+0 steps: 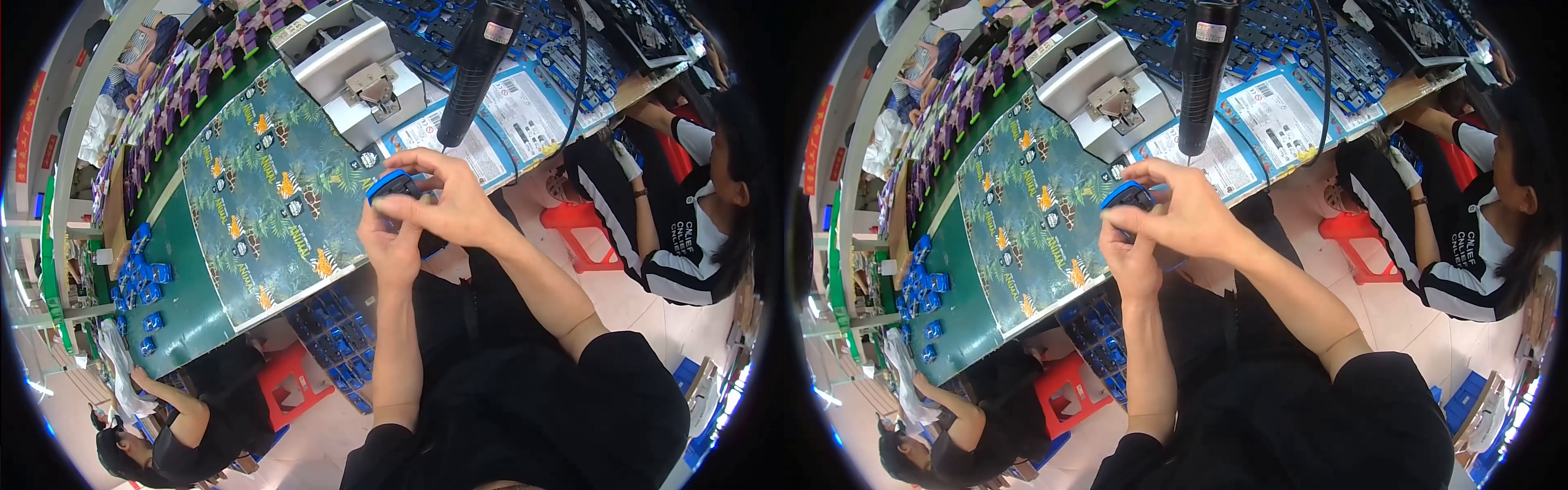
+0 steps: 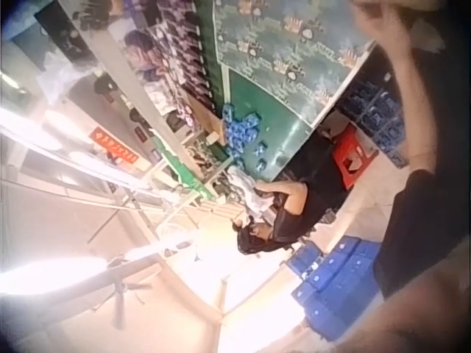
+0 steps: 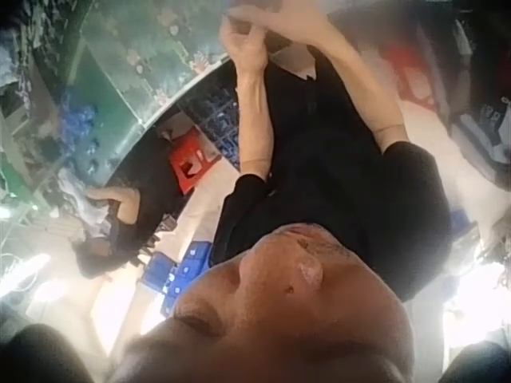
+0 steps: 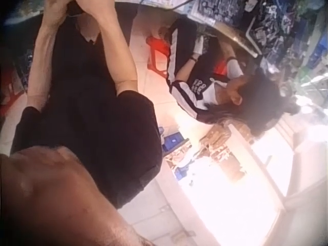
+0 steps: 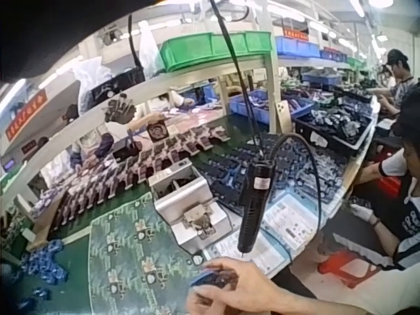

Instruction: The person assembles toy cars by attaching the body to the chassis with screws using an electric screwdriver.

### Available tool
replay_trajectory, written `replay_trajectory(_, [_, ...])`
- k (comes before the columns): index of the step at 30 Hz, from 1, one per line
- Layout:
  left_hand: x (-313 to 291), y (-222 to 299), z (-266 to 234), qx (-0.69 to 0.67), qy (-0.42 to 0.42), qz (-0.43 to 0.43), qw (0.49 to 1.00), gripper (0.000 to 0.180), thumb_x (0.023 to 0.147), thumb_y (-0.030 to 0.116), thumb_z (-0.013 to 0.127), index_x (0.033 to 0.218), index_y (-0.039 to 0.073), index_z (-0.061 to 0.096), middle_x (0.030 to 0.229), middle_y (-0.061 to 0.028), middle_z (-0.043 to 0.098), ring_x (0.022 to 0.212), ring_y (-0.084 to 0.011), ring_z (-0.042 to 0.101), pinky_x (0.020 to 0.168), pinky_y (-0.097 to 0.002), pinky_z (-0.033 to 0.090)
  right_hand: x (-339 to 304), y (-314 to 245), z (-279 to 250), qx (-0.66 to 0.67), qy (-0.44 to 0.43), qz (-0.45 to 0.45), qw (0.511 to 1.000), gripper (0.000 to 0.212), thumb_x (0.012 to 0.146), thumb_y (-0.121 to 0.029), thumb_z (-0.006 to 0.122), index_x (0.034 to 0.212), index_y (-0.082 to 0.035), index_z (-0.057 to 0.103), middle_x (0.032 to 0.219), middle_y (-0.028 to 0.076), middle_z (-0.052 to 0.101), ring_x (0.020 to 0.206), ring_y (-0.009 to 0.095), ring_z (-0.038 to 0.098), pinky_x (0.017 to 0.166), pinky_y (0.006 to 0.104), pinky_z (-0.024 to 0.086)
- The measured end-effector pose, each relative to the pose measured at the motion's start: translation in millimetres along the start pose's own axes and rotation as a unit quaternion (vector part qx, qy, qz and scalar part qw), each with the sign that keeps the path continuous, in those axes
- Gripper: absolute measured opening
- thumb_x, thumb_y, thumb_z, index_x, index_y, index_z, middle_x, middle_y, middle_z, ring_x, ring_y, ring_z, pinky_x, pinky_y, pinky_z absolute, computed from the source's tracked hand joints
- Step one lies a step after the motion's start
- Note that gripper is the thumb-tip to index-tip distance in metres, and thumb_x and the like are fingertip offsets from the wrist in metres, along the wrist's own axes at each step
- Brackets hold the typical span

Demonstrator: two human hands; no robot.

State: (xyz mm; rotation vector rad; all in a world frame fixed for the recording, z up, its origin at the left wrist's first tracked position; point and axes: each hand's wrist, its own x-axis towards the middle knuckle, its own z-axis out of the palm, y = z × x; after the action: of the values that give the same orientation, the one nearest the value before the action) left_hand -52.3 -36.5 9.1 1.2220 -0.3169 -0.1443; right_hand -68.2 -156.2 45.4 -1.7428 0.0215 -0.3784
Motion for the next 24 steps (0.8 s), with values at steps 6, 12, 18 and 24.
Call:
replay_trajectory(6, [-3,-18,-15,0.0,-0.016,0.018,1.0,0.033,0.089,0.011,0.074,0.116,0.001,0.059,0.105,-0.0033,0.064,0.095,-0.0113,0.059,0.086,-0.0259,0.046,3,6,3,0.118,-0.078,0.048,0.989,0.032,0.087,-0.022,0.075,0.107,0.001,0.068,0.093,0.004,0.068,0.084,0.008,0.061,0.075,0.0237,0.049])
replay_trajectory(12, [1,-4,-4,-0.014,-0.032,0.005,0.999,0.035,0.088,0.012,0.075,0.117,0.001,0.059,0.107,-0.0025,0.063,0.095,-0.0112,0.058,0.086,-0.026,0.046,3,9,3,0.171,-0.066,0.062,0.981,0.026,0.088,-0.02,0.074,0.103,0.001,0.07,0.09,0.002,0.067,0.078,0.005,0.057,0.069,0.0215,0.047])
replay_trajectory(18, [1,-11,-13,0.011,-0.029,0.016,0.999,0.037,0.087,0.013,0.076,0.117,0.0,0.059,0.106,-0.0035,0.065,0.096,-0.0118,0.059,0.086,-0.027,0.047,5,15,9,0.151,-0.045,0.023,0.987,0.023,0.088,-0.018,0.074,0.1,0.001,0.07,0.086,0.001,0.067,0.077,0.005,0.056,0.067,0.0207,0.046])
replay_trajectory(24, [6,-8,-13,-0.03,-0.032,-0.052,0.998,0.04,0.087,0.012,0.075,0.121,-0.001,0.058,0.11,-0.005,0.064,0.101,-0.0125,0.059,0.089,-0.0283,0.047,11,21,13,0.149,-0.02,0.036,0.988,0.021,0.088,-0.017,0.073,0.096,0.003,0.071,0.083,0.002,0.067,0.075,0.005,0.057,0.065,0.0207,0.045])
